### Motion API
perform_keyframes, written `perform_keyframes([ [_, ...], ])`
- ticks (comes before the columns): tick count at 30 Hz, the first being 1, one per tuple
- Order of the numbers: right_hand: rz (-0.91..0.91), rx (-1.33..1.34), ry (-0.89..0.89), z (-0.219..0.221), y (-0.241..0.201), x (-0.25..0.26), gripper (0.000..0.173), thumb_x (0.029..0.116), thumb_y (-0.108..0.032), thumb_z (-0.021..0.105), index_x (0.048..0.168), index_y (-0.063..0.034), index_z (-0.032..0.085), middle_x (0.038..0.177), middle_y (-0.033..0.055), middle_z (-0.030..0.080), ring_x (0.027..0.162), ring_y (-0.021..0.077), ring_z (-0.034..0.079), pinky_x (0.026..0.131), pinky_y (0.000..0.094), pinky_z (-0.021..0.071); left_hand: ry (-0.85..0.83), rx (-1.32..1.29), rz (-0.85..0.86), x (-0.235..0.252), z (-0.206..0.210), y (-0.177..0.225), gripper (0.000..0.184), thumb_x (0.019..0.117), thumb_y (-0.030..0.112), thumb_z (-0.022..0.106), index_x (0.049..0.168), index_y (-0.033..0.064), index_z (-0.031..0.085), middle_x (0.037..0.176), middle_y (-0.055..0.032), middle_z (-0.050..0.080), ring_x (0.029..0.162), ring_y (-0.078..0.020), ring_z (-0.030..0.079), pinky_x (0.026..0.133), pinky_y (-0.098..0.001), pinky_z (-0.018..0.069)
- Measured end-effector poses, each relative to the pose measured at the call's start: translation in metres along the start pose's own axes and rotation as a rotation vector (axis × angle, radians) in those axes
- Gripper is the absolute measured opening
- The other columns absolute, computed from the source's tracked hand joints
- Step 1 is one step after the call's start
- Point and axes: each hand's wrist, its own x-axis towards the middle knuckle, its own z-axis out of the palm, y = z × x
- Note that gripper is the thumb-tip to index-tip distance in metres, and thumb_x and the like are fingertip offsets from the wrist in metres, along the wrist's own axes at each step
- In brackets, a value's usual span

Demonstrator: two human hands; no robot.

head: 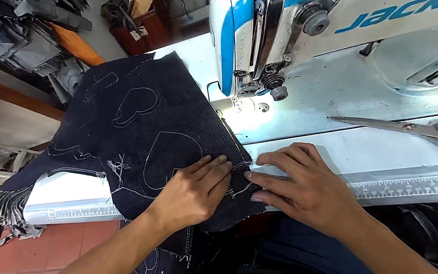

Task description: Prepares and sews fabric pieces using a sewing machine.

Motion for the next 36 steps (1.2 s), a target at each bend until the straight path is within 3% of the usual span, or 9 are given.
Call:
perform_keyframes([
  [2, -0.007, -0.014, -0.047, -0.001, -0.003, 0.0, 0.038, 0.1045, -0.054, 0.047, 0.114, -0.0311, 0.075, 0.135, -0.0082, 0.066, 0.121, 0.0198, 0.059, 0.101, 0.0489, 0.0402, -0.017, -0.051, -0.058, -0.001, 0.0, 0.002, 0.02, 0.1034, 0.01, 0.056, 0.106, 0.0022, 0.073, 0.117, -0.0103, 0.076, 0.12, -0.0216, 0.069, 0.104, -0.0359, 0.0563],
  [5, -0.017, -0.031, -0.08, 0.001, -0.003, 0.004, 0.04, 0.1059, -0.053, 0.042, 0.11, -0.0286, 0.073, 0.141, -0.0136, 0.063, 0.129, 0.0179, 0.057, 0.103, 0.0497, 0.0396, -0.013, -0.086, -0.19, 0.002, -0.002, 0.001, 0.022, 0.1037, 0.016, 0.057, 0.101, 0.0051, 0.076, 0.113, -0.0069, 0.076, 0.118, -0.0181, 0.069, 0.1, -0.0308, 0.0573],
  [20, 0.0, -0.022, -0.065, 0.003, -0.001, 0.003, 0.04, 0.1038, -0.058, 0.043, 0.107, -0.0315, 0.073, 0.139, -0.0146, 0.063, 0.128, 0.0183, 0.057, 0.1, 0.0499, 0.0416, 0.126, -0.006, -0.127, -0.007, 0.012, 0.003, 0.016, 0.1008, 0.013, 0.061, 0.098, 0.0042, 0.075, 0.109, -0.0087, 0.078, 0.114, -0.0207, 0.071, 0.1, -0.0339, 0.0577],
  [29, -0.003, -0.009, -0.066, 0.003, 0.0, 0.004, 0.039, 0.1041, -0.057, 0.043, 0.107, -0.0317, 0.072, 0.139, -0.0179, 0.063, 0.128, 0.0168, 0.057, 0.1, 0.0485, 0.0408, 0.102, -0.002, -0.092, -0.006, 0.011, 0.004, 0.015, 0.1019, 0.012, 0.061, 0.101, 0.0037, 0.073, 0.111, -0.01, 0.077, 0.113, -0.0219, 0.072, 0.099, -0.0356, 0.0584],
  [30, -0.001, -0.008, -0.071, 0.003, -0.001, 0.004, 0.039, 0.1039, -0.058, 0.043, 0.106, -0.0317, 0.072, 0.139, -0.0181, 0.063, 0.128, 0.0172, 0.057, 0.1, 0.0487, 0.041, 0.086, -0.032, -0.123, -0.005, 0.009, 0.003, 0.017, 0.1032, 0.015, 0.06, 0.1, 0.0047, 0.073, 0.111, -0.0089, 0.077, 0.114, -0.0207, 0.071, 0.1, -0.0346, 0.0581],
  [32, 0.0, -0.002, -0.084, 0.002, -0.001, 0.006, 0.041, 0.1041, -0.058, 0.042, 0.106, -0.0312, 0.072, 0.139, -0.017, 0.063, 0.126, 0.0185, 0.058, 0.097, 0.0487, 0.0424, 0.028, -0.062, -0.273, -0.002, 0.004, -0.005, 0.033, 0.1066, 0.035, 0.054, 0.103, 0.0092, 0.076, 0.118, -0.0033, 0.075, 0.122, -0.0166, 0.067, 0.103, -0.0343, 0.0555],
  [34, 0.0, -0.015, -0.1, 0.001, -0.002, 0.008, 0.041, 0.1048, -0.057, 0.04, 0.106, -0.0302, 0.071, 0.139, -0.0159, 0.063, 0.124, 0.0195, 0.059, 0.096, 0.0491, 0.0441, -0.08, -0.015, -0.441, 0.003, 0.005, -0.018, 0.051, 0.105, 0.054, 0.045, 0.123, 0.0146, 0.073, 0.142, 0.0021, 0.064, 0.141, -0.0183, 0.051, 0.115, -0.0459, 0.0439],
  [36, -0.007, -0.032, -0.116, -0.003, -0.002, 0.007, 0.041, 0.1053, -0.055, 0.04, 0.102, -0.0278, 0.071, 0.137, -0.0135, 0.064, 0.118, 0.02, 0.062, 0.094, 0.0493, 0.0451, -0.125, 0.019, -0.542, 0.009, 0.016, -0.022, 0.061, 0.1021, 0.062, 0.042, 0.137, 0.0176, 0.066, 0.154, 0.0044, 0.053, 0.15, -0.022, 0.039, 0.119, -0.0606, 0.0333],
])
